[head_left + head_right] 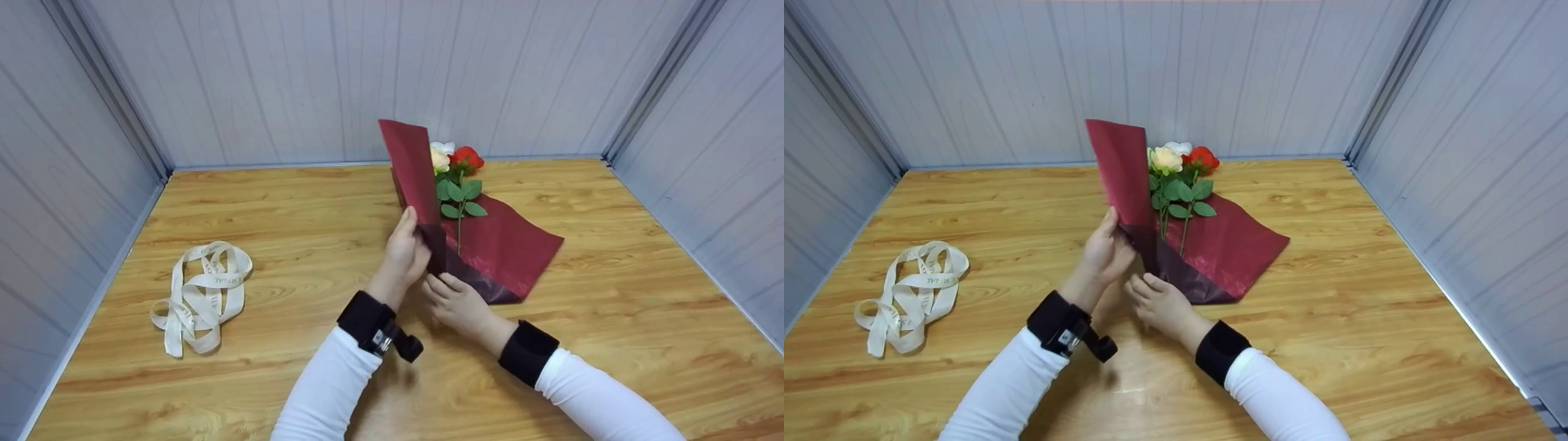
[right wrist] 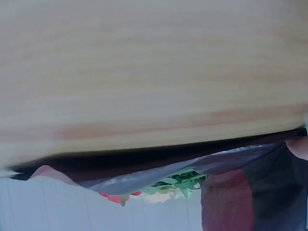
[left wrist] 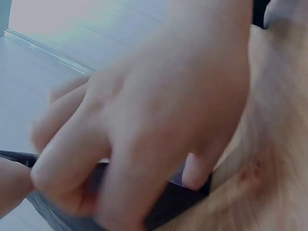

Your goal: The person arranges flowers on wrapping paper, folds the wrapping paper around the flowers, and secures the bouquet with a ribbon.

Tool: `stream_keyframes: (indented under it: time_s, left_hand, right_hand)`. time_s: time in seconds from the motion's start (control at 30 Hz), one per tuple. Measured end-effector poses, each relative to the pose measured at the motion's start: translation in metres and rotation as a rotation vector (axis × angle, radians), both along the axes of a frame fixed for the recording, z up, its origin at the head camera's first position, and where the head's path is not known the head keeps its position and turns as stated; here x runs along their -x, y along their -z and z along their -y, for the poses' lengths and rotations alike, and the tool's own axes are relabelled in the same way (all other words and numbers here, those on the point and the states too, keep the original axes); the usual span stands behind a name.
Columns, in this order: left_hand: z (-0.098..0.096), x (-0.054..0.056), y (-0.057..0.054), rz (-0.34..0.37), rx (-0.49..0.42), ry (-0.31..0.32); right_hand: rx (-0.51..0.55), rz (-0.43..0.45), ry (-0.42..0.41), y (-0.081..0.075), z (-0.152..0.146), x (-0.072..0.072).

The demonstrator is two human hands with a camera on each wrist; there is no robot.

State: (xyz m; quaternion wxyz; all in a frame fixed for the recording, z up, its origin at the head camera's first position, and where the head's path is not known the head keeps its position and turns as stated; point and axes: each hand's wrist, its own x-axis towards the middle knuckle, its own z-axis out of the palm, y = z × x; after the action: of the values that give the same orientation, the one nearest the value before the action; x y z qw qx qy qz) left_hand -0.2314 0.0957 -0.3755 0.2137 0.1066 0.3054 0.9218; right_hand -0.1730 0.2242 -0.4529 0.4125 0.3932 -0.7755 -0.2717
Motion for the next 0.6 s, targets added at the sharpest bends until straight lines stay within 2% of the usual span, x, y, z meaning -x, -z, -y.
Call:
stream_keyframes:
  time_s: [0.1, 0.2, 0.3, 0.43, 0.5, 0.6]
  left_hand:
    - [-0.011, 0.002, -0.002, 0.012, 0.070, -0.001]
    - [-0.021, 0.000, -0.004, -0.007, 0.153, 0.004]
    - [-0.025, -0.002, -0.003, -0.107, 0.243, 0.045]
    - [-0.021, -0.006, -0.001, -0.264, 0.367, 0.099]
    - [-0.015, -0.008, 0.002, -0.310, 0.436, 0.085]
    - [-0.004, -0.008, 0.011, -0.391, 0.580, 0.024]
  right_hand:
    - [-0.021, 0.034, 0.014, 0.000, -0.001, 0.000]
    - [0.019, 0.086, 0.010, 0.001, -0.001, 0.002]
    - [0.059, 0.101, 0.023, 0.003, -0.002, 0.003]
    - [0.069, 0.116, 0.044, 0.004, -0.003, 0.001]
    - [0.066, 0.128, 0.050, 0.004, -0.004, 0.000]
    - [0.066, 0.146, 0.054, 0.004, -0.005, 0.000]
